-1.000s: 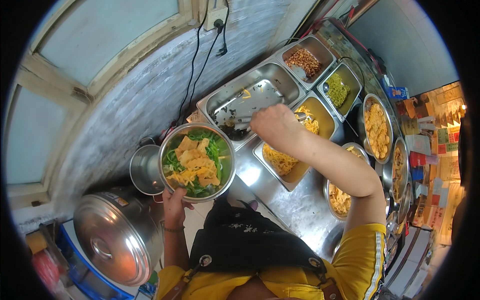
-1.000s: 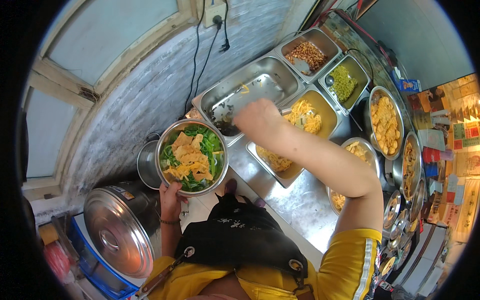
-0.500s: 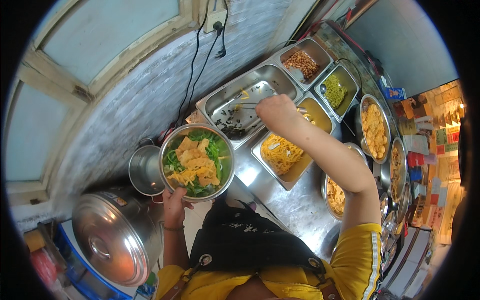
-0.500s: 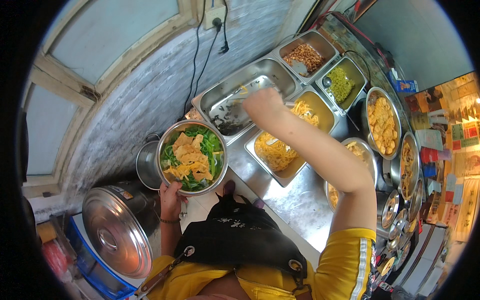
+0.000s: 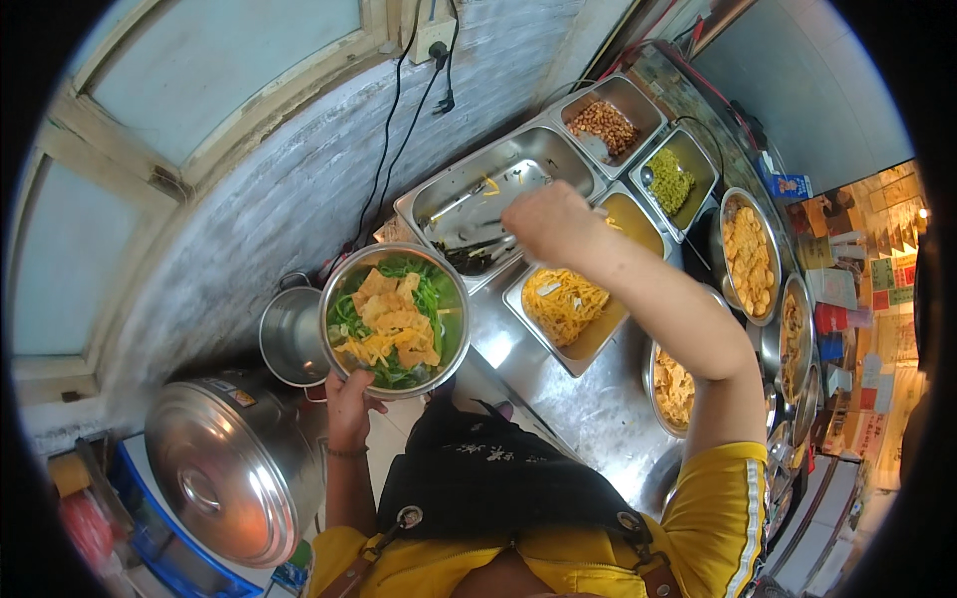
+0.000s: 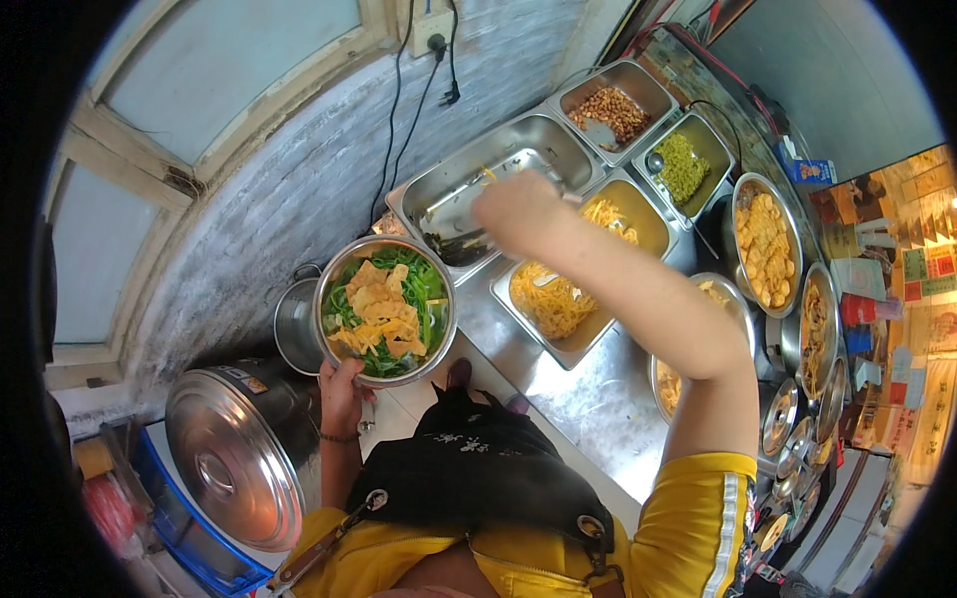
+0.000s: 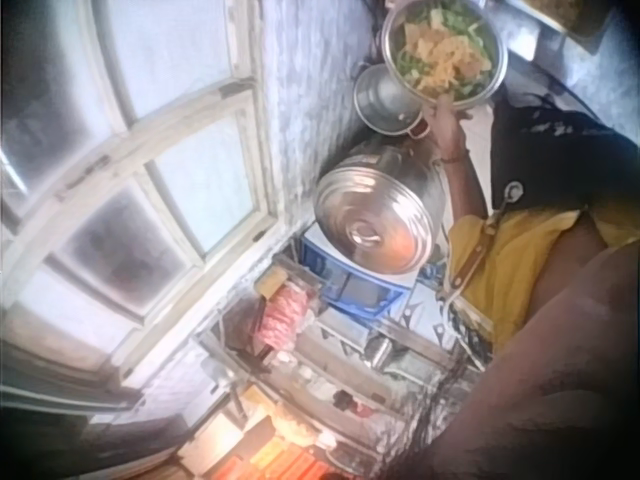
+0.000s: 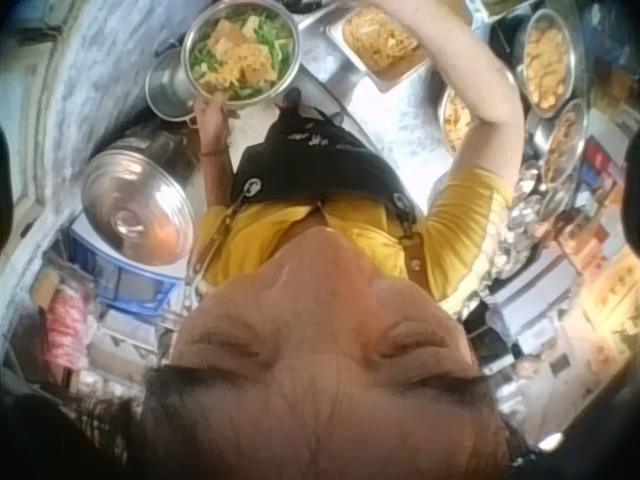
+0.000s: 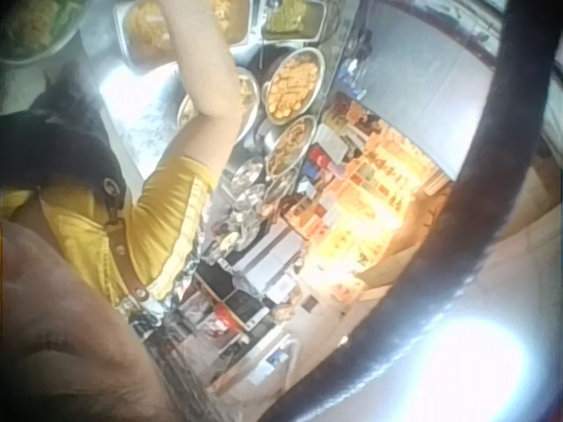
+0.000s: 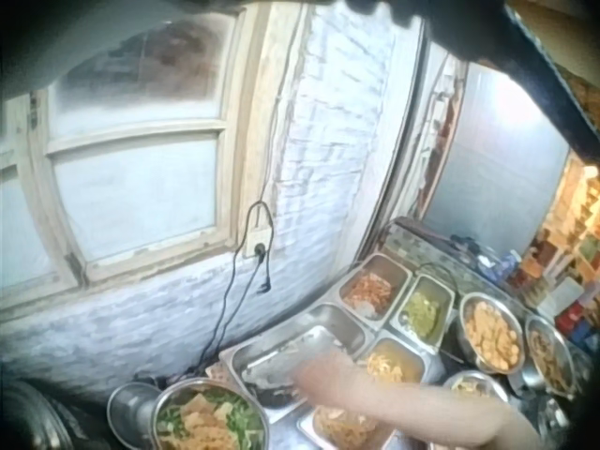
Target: The person assembles two noodle bowls by retrieving noodles and greens from a large pot, then adding various toppings from stainless steel containers. They use chopsticks and tongs to transfer ingredients into bowls and arrange them on the counter.
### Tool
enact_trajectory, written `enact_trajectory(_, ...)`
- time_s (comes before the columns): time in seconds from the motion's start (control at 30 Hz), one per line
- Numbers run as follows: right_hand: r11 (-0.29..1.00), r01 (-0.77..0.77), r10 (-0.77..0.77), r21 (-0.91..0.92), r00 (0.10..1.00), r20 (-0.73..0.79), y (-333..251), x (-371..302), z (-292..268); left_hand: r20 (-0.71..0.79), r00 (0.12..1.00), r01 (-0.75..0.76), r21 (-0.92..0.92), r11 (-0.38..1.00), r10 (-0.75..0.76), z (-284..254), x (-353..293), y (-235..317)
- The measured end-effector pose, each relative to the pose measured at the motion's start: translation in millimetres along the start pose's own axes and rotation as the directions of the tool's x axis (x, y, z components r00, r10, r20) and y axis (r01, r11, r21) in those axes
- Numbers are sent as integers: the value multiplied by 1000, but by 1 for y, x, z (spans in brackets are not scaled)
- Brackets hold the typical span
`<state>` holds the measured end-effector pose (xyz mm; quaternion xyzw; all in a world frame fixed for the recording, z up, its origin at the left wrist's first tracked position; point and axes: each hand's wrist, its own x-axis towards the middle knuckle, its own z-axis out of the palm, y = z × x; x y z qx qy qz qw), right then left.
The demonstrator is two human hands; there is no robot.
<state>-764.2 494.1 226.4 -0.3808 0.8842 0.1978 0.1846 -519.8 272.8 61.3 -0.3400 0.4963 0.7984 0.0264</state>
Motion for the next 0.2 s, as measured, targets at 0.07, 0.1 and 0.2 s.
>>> enact_trajectory(0.07, 998, -56, 58, -32, 997, 58, 15, -2, -21, 32, 999, -2, -5, 1000, 2, -1, 1, 0)
enact_trajectory(0.1, 995, -83, 87, -50, 993, 85, 21, -1, -31, 29, 1000, -1, -4, 1000, 1, -1, 1, 0)
enact_trajectory(0.2, 999, -35, 39, -27, 986, 161, 22, 5, -52, 20, 1000, 9, 4, 1000, -9, 0, 0, 1)
